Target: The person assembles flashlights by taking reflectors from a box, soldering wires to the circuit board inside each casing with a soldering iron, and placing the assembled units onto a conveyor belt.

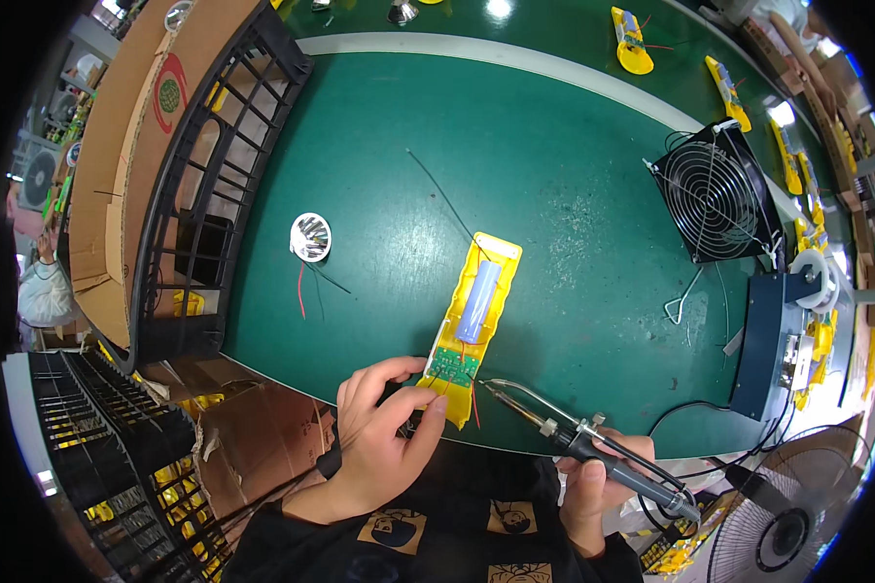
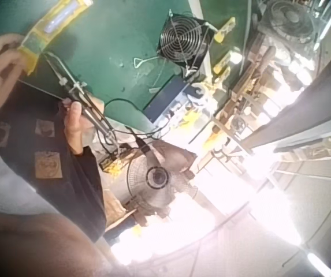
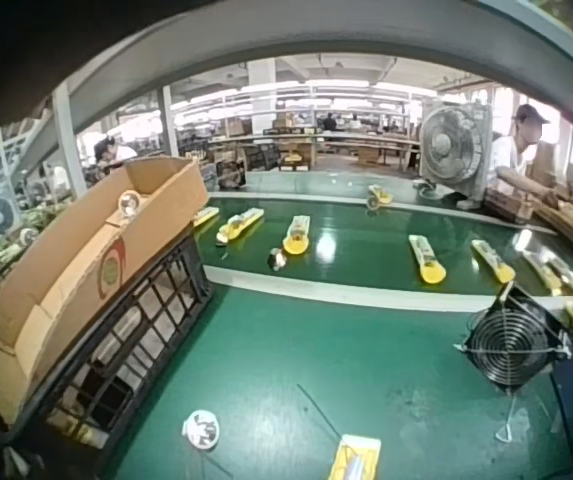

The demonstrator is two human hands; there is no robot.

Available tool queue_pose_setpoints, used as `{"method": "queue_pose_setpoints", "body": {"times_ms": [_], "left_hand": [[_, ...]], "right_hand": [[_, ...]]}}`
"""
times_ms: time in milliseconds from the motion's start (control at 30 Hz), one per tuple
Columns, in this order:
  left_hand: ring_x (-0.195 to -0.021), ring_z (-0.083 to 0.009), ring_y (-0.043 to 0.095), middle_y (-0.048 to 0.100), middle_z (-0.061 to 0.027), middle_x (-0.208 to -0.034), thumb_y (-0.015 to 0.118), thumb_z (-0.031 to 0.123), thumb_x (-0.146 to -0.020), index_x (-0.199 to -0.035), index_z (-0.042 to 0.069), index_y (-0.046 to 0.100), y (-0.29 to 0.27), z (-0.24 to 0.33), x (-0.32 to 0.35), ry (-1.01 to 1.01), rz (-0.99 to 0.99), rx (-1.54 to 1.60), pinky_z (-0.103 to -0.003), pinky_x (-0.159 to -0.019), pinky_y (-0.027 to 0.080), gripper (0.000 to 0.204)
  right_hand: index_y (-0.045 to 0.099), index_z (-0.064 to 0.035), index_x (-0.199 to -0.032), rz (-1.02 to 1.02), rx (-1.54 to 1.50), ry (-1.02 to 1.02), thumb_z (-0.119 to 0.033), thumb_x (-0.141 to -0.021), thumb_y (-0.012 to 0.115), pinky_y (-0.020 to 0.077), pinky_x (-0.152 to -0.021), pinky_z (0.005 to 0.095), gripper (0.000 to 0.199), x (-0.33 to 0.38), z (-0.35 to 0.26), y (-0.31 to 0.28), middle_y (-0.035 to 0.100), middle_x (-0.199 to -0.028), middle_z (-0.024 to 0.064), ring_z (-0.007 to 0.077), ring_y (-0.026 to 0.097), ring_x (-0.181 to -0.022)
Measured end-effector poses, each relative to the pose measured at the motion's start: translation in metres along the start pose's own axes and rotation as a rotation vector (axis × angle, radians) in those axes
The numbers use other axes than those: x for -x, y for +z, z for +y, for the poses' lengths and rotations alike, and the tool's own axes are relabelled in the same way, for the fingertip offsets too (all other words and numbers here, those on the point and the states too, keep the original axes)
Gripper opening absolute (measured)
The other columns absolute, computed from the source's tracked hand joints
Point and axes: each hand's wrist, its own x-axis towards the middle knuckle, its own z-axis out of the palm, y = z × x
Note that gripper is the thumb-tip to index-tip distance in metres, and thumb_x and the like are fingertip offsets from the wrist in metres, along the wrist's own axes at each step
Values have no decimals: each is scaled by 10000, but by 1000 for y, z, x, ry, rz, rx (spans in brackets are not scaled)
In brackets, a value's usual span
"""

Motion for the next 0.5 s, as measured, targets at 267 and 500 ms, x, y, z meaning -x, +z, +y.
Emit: {"method": "queue_pose_setpoints", "body": {"times_ms": [267, 500], "left_hand": [[-818, -191, 516, 550, -25, -995, 664, 111, -653, -776, 103, 583, -4, 1, 11, 41, -9, -83, -321, -748, 344, 147], [-824, -206, 527, 582, -39, -964, 727, 217, -614, -750, 70, 597, -10, 11, 5, 83, -43, -208, -321, -731, 356, 239]], "right_hand": [[406, -1, -852, 5, -80, -36, -241, -771, 552, 359, -381, 175, 292, 1, 13, -25, 428, -592, 55, 83, 413, -406], [419, 3, -865, 75, -161, -82, -215, -776, 561, 357, -394, 180, 274, -2, 24, -48, 433, -612, 52, 87, 418, -424]]}}
